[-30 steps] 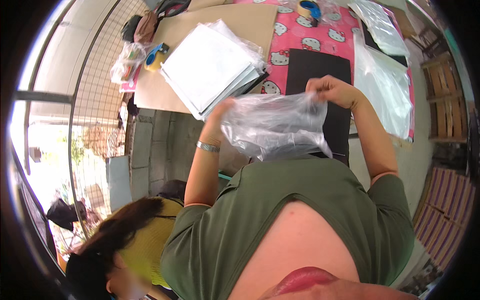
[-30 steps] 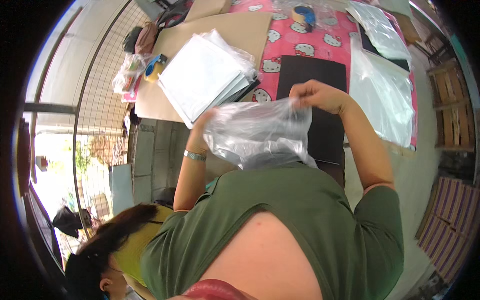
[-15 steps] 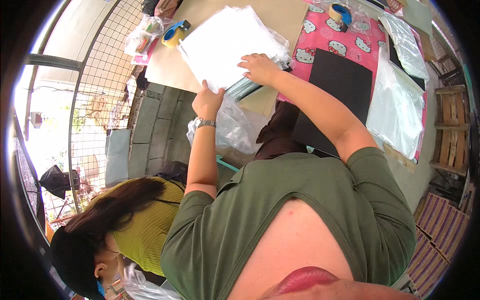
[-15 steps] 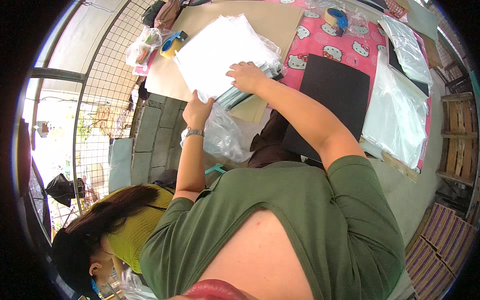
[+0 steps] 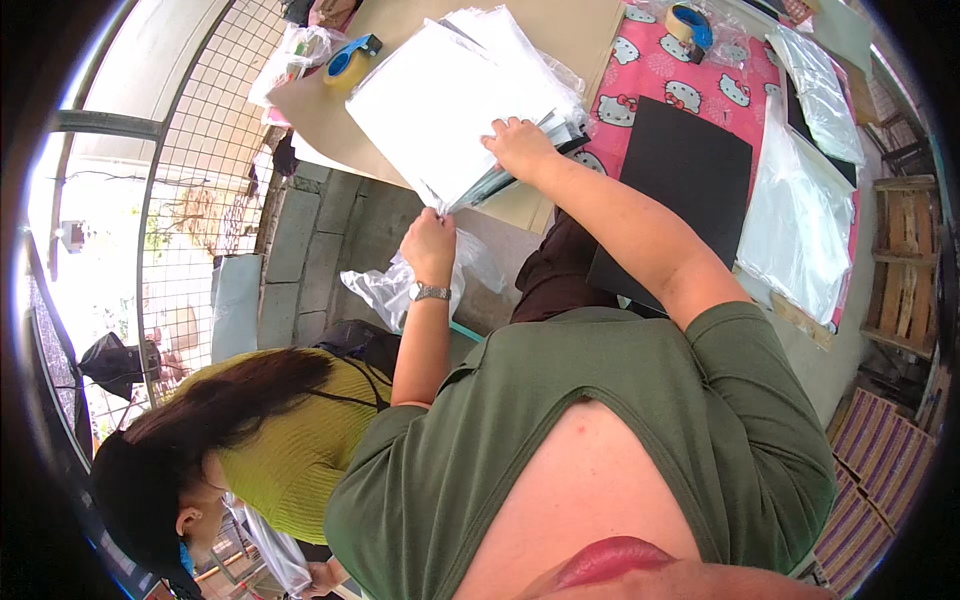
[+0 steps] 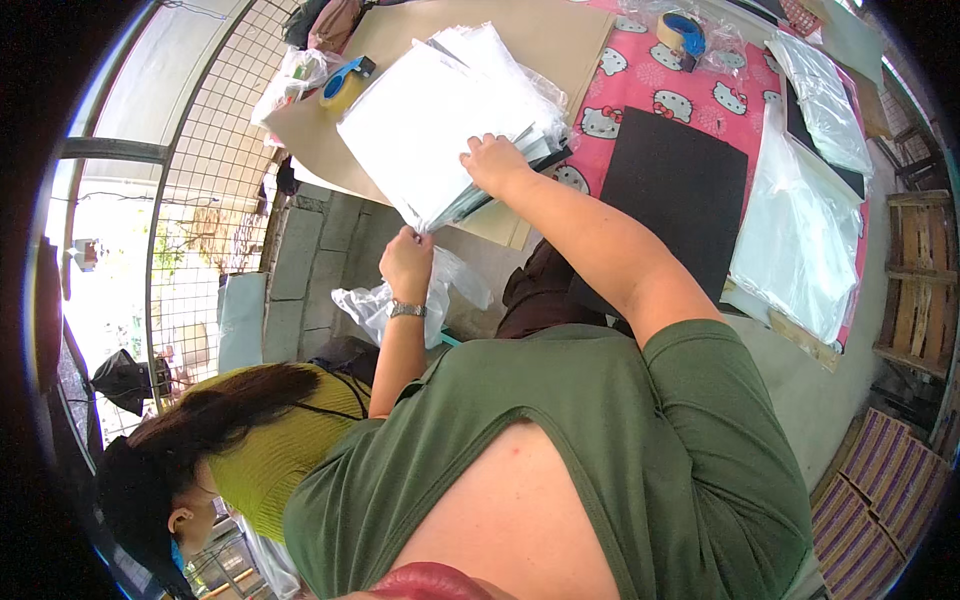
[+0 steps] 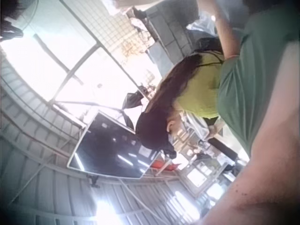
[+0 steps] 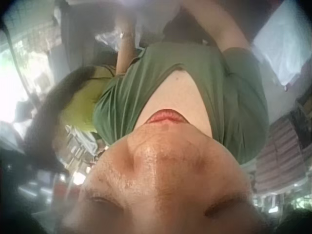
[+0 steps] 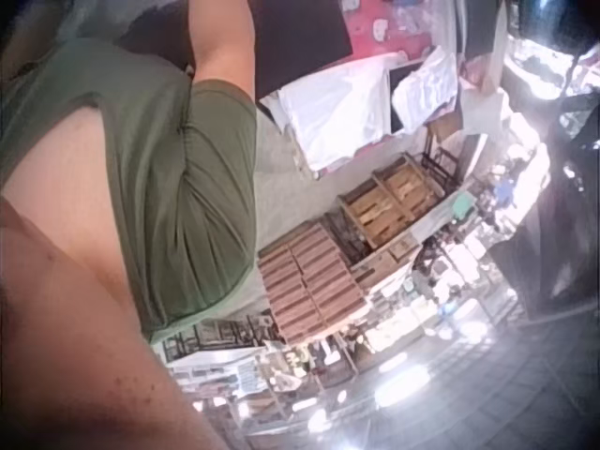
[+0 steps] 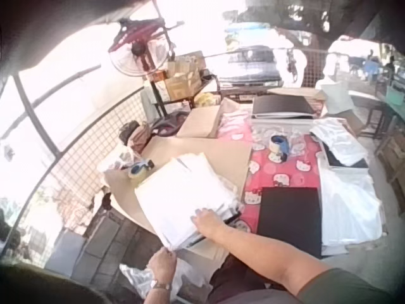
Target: The person places a black product and a white sheet into plastic bags one at a time, stacking the bagged items on a table.
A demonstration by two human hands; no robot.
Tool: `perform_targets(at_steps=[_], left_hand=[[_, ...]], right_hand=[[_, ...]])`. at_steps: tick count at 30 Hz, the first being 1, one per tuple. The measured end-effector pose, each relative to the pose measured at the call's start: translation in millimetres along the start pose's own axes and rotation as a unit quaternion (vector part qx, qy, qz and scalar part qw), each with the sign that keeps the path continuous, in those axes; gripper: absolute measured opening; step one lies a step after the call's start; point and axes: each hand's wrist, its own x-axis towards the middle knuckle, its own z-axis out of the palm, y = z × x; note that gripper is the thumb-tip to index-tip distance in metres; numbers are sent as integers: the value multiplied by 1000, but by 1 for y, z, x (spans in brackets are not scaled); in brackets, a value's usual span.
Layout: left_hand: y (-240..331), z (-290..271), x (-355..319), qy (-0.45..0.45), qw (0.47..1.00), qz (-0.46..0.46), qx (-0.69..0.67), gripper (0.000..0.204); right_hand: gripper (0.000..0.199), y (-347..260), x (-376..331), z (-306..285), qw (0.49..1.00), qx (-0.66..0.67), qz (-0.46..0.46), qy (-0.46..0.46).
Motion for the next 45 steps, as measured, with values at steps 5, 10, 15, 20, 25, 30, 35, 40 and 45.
perform_targets(at_steps=[5,10,15,20,25,30,35,40,45], left_hand=[[8,-3,-16,-6,999,10,-43,23],[10,-11,-4,26,989,-48,-139,32],[51,-36,1,-256,790,36,-556,12],[95,-64,7,-291,653,22,-698,7],[138,-67,22,-344,524,-14,-779,14],[167,-49,19,-393,590,8,-705,20],[168,-42,23,-545,562,118,-611,23],[165,-18,38,-573,250,-37,-780,33],[172,-5,3,-607,655,173,-415,30]], right_hand=[[36,-6,2,-1,999,3,44,10],[36,-1,5,-7,998,41,55,-9],[46,1,-24,-7,860,506,-23,65],[50,29,-127,-85,676,725,41,-126],[22,85,-205,-131,594,775,35,-215],[20,128,-245,-144,503,844,132,130],[32,147,-262,-157,561,775,288,38],[21,191,-301,-129,763,626,139,-84],[23,172,-281,-139,447,844,145,259]])
